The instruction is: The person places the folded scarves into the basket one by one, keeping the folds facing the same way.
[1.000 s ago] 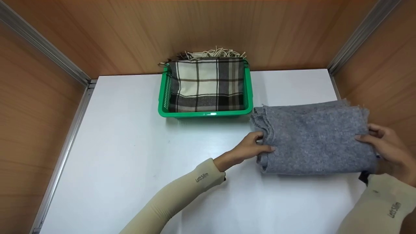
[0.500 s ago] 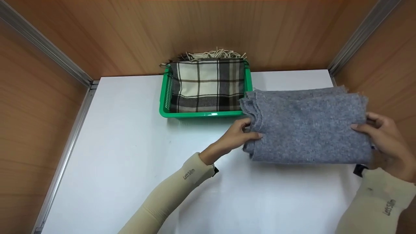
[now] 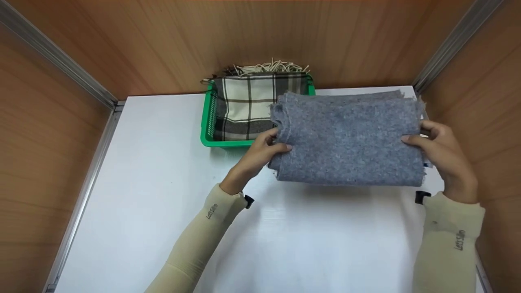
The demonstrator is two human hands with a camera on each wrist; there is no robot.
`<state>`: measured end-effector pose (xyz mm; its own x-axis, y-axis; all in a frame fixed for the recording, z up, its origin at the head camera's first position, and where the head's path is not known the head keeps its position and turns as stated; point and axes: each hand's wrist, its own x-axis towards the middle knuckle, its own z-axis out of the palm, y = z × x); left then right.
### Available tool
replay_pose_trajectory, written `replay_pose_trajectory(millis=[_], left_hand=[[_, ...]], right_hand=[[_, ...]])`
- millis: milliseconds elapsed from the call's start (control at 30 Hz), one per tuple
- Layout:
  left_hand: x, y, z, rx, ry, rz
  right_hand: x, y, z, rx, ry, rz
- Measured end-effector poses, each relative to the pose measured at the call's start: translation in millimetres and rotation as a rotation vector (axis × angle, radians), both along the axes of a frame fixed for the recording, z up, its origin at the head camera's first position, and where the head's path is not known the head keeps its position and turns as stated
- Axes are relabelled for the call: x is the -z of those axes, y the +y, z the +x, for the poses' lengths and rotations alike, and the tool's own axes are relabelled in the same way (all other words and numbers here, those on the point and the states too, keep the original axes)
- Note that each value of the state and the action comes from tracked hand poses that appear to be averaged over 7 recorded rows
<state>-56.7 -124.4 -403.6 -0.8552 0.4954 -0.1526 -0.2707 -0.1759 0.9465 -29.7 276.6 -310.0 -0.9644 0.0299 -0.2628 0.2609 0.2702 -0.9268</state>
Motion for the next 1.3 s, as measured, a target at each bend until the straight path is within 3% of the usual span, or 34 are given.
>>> replay_pose_trajectory(millis=[167,400,533,800,1300], left_hand=[[1.7,-25.6,-6.3,-0.024,-0.005,-0.012],[0.5,-54.1,-12.9,-0.071,0.007,-0.038],[-0.2,-68.4,-16.7,-0.105,0.007,-0.044],[0.5,-96.3,-25.9,-0.180,0.015,-0.047],[-24.8,-87.7,-10.3,-0.336,-0.069,-0.197]], right_hand=[[-0.2,-24.1,-10.6,-0.011,-0.041,0.120],[5.2,-51.7,-23.9,0.015,0.002,-0.081],[5.1,-67.4,-32.1,0.011,0.005,-0.043],[8.6,-98.6,-52.7,-0.003,0.022,-0.139],[22.4,-90.2,-55.9,-0.052,-0.046,-0.051]])
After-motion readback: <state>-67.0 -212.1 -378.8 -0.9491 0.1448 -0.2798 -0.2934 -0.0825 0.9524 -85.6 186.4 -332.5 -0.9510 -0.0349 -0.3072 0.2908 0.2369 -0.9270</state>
